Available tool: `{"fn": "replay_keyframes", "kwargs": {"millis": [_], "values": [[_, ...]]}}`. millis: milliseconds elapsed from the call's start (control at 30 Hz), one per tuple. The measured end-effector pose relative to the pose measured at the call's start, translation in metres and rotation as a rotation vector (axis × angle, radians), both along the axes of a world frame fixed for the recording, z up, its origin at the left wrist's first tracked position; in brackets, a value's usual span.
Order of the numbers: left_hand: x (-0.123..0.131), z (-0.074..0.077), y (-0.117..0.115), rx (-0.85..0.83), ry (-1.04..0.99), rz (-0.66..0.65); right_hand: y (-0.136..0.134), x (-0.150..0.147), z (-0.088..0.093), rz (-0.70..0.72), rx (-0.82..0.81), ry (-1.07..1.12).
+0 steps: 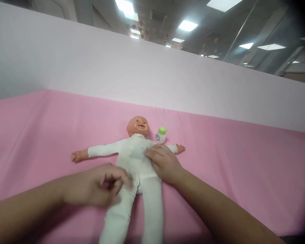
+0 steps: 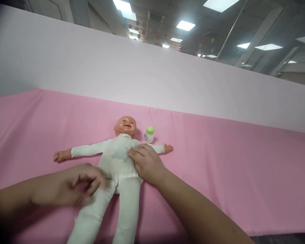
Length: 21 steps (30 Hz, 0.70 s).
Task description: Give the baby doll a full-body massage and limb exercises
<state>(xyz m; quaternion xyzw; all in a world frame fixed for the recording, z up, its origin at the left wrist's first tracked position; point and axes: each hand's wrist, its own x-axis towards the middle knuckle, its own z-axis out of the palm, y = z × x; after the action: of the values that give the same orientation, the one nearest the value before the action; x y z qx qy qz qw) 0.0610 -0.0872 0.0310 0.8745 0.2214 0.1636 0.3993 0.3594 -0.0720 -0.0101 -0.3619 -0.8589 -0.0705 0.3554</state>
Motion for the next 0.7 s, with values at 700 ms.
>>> {"fn": "replay_keyframes", "kwargs": {"millis": [700], "values": [[-0.003,-0.034,0.055,0.326,0.238,0.773,-0.076,-0.024,0.028,0.469,0.120,-0.351]]}}
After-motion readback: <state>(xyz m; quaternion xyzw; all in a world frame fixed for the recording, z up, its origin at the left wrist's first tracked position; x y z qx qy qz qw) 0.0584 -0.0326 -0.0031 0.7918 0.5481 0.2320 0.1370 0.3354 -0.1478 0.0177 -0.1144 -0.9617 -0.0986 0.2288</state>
